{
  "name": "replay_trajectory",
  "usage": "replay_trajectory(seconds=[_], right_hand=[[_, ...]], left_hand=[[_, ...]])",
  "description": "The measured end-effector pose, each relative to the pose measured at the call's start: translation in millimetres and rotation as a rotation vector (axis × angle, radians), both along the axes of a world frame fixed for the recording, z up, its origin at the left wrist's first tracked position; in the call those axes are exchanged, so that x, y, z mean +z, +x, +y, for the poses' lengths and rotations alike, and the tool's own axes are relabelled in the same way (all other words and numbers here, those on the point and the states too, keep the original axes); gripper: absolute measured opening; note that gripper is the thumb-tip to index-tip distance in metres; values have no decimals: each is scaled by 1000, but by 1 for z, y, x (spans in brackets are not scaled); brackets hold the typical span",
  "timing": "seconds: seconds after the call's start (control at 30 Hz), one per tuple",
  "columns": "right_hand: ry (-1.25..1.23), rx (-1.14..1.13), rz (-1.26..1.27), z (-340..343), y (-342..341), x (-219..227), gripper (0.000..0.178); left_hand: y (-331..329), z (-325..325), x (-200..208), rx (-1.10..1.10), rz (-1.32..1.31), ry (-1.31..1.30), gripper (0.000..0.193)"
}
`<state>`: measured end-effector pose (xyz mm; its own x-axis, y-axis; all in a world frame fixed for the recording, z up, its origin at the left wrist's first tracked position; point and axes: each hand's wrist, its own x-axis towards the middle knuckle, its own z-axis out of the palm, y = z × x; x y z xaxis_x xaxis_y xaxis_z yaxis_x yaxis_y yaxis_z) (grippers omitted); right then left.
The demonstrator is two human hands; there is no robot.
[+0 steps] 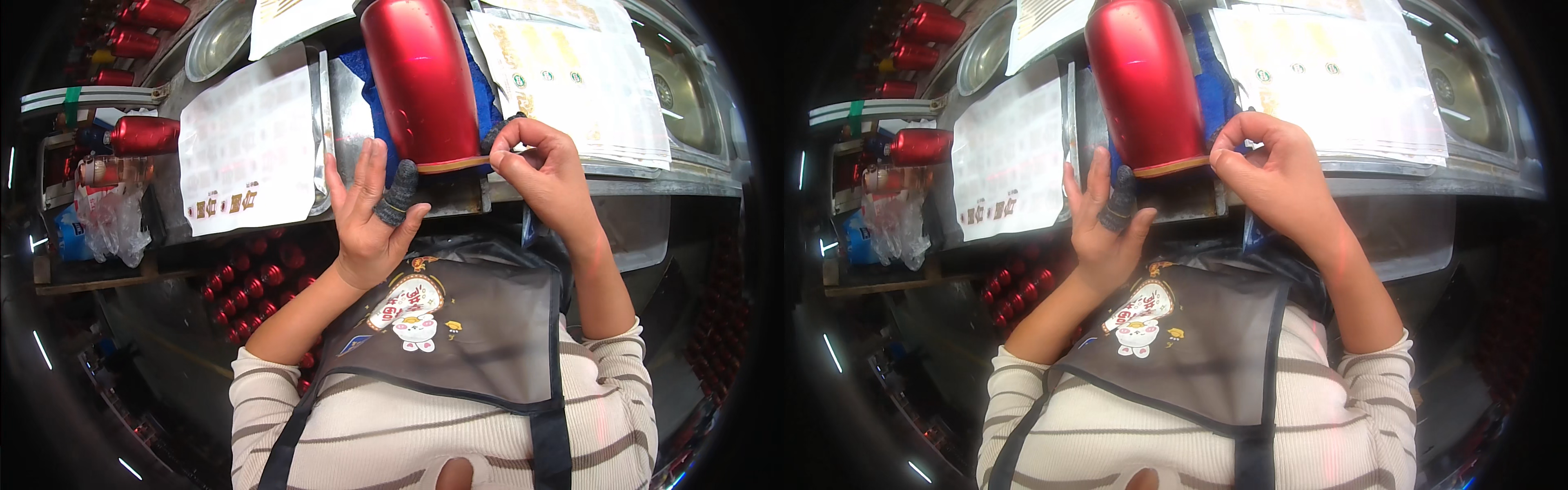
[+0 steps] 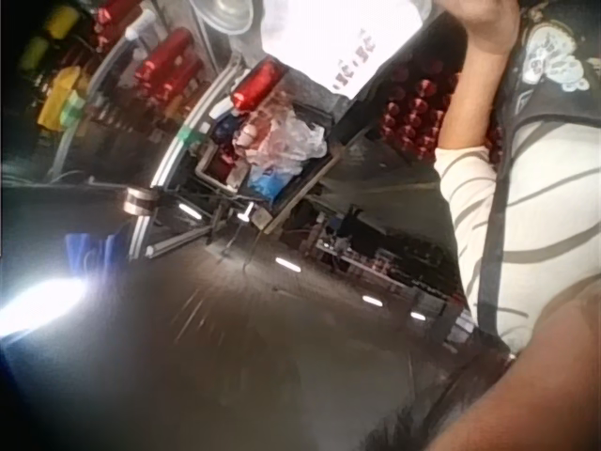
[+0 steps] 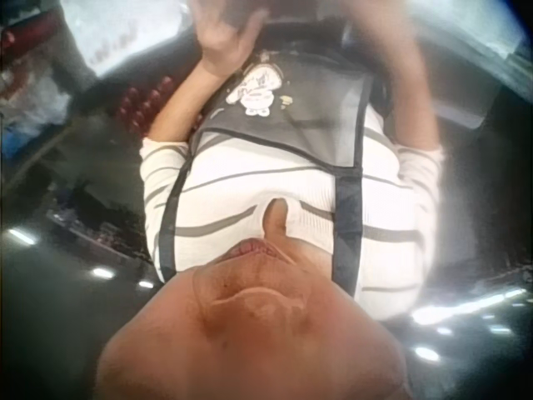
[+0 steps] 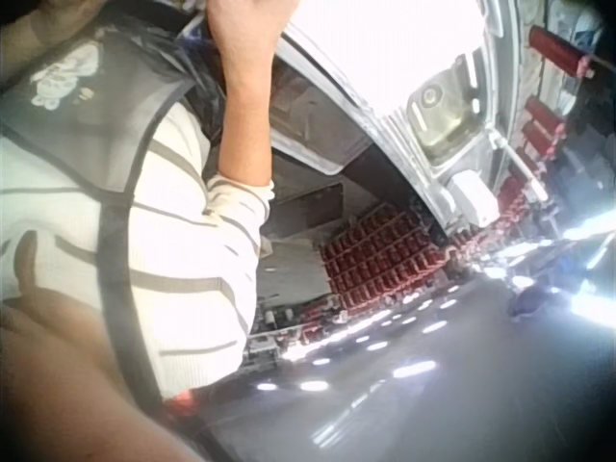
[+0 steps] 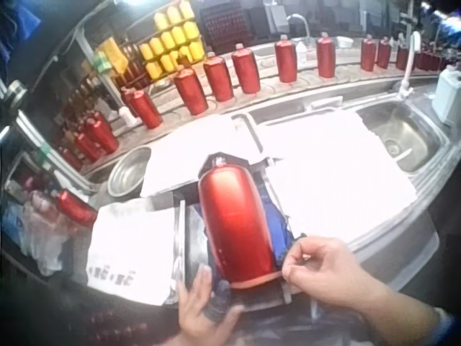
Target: The person applies gold labels to red cylindrical bottles on a production line. They pick up each bottle, align and press the label onto the surface, smooth it with a cloth, and place the finished bottle onto a conveyor belt.
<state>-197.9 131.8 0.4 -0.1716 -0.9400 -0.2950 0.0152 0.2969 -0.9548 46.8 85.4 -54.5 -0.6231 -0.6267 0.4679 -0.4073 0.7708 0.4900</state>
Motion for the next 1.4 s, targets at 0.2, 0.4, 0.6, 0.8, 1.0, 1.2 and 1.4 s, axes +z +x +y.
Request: replay_trajectory(seconds=[0.2, 0.4, 0.6, 0.8, 1.0, 1.2, 1.4], right_hand=[[-13, 12, 26, -1, 2, -5, 3], [-61, -16, 33, -5, 3, -8, 10], [-81, -30, -77, -1, 2, -8, 15], [-71, -9, 149, 1, 16, -7, 20], [-116, -39, 6, 1, 16, -21, 13], [-116, -69, -13, 11, 21, -18, 20], [-68, -87, 124, 13, 33, -1, 33]], left_hand=[[-20, -12, 24, -48, -73, -170, 39], [-39, -16, 26, 0, -3, -234, 41], [-12, -9, 17, 10, 84, -63, 42], [-10, -6, 19, 23, -13, -120, 42], [-28, -17, 30, -17, -78, -279, 33], [-49, -24, 26, 91, 52, -161, 51], [-30, -17, 11, 102, 288, 158, 66]])
